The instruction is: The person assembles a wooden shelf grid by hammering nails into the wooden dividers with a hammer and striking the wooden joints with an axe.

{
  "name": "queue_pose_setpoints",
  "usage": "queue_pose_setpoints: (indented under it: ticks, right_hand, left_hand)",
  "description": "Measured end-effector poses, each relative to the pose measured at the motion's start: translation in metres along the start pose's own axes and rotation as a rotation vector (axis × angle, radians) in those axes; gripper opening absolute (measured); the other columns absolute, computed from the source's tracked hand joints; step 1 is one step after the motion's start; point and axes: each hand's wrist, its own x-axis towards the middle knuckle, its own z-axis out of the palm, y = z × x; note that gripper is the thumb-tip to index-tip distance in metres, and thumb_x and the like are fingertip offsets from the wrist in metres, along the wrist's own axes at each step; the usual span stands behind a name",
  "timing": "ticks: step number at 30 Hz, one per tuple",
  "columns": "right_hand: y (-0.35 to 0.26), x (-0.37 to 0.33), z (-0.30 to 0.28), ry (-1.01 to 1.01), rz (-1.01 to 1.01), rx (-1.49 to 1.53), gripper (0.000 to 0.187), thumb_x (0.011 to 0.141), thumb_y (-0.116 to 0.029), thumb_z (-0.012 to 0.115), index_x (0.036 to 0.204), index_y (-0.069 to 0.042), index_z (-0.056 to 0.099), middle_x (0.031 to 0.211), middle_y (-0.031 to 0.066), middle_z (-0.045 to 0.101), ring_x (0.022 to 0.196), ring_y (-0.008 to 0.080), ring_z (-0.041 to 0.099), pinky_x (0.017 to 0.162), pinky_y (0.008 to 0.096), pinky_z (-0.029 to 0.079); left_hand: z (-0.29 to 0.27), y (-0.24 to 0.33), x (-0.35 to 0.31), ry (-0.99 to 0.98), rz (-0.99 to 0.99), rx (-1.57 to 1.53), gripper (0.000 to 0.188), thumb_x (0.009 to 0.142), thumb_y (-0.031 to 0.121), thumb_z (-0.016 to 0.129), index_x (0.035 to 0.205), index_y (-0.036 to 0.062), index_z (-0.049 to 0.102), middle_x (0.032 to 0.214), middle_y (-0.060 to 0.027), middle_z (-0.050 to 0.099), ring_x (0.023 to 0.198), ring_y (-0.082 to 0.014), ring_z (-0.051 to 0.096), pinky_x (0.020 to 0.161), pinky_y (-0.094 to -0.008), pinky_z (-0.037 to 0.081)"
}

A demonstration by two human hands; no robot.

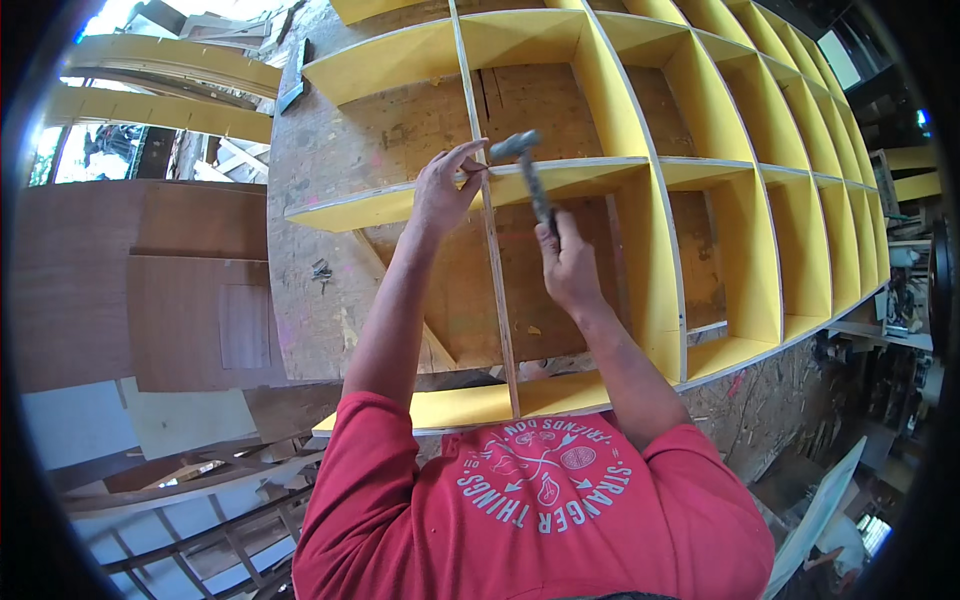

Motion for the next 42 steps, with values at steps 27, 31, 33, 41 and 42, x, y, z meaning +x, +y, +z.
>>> queue_pose_setpoints:
  ticks: [27, 31, 33, 41, 42]
  right_hand:
    - [0.005, -0.003, -0.002, -0.037, 0.021, 0.059, 0.035, 0.115, -0.034, 0.059, 0.13, -0.003, 0.063, 0.08, 0.0115, 0.064, 0.069, 0.0188, 0.061, 0.066, 0.0382, 0.051]
    - [0.0, 0.003, -0.01, 0.019, 0.076, 0.12, 0.036, 0.115, -0.035, 0.059, 0.13, -0.003, 0.063, 0.083, 0.0129, 0.065, 0.07, 0.0204, 0.062, 0.067, 0.0384, 0.052]
    - [0.0, 0.002, -0.006, 0.052, -0.006, 0.044, 0.036, 0.115, -0.035, 0.059, 0.131, -0.003, 0.063, 0.083, 0.0132, 0.066, 0.07, 0.0224, 0.065, 0.068, 0.0386, 0.053]
    - [0.002, 0.003, -0.012, 0.021, 0.077, 0.152, 0.036, 0.116, -0.036, 0.058, 0.13, -0.004, 0.063, 0.088, 0.0191, 0.07, 0.072, 0.0263, 0.07, 0.067, 0.0418, 0.054]
    - [0.003, 0.003, -0.01, 0.087, 0.042, 0.167, 0.034, 0.116, -0.035, 0.058, 0.129, -0.004, 0.063, 0.088, 0.0195, 0.071, 0.072, 0.0278, 0.071, 0.066, 0.0431, 0.054]
  left_hand:
    - [0.073, 0.069, -0.079, 0.097, -0.633, 0.044, 0.058, 0.102, 0.013, 0.064, 0.152, -0.0057, 0.041, 0.12, -0.0374, 0.069, 0.113, -0.0562, 0.067, 0.098, -0.0606, 0.053]
    - [0.065, 0.085, -0.071, 0.103, -0.643, 0.02, 0.074, 0.101, 0.01, 0.061, 0.165, -0.0036, 0.026, 0.118, -0.0376, 0.07, 0.109, -0.0563, 0.069, 0.096, -0.0609, 0.054]
    - [0.062, 0.085, -0.068, 0.023, -0.713, -0.01, 0.09, 0.1, 0.007, 0.059, 0.173, -0.0007, 0.008, 0.12, -0.0386, 0.07, 0.11, -0.0558, 0.07, 0.097, -0.0603, 0.054]
    - [0.062, 0.079, -0.073, 0.041, -0.63, 0.02, 0.096, 0.095, 0.002, 0.059, 0.174, -0.0026, 0.004, 0.118, -0.0367, 0.069, 0.102, -0.0537, 0.07, 0.09, -0.0601, 0.055]
    - [0.064, 0.08, -0.071, 0.03, -0.62, 0.01, 0.095, 0.095, 0.001, 0.058, 0.173, -0.0034, 0.004, 0.118, -0.037, 0.069, 0.102, -0.0536, 0.07, 0.09, -0.0601, 0.055]
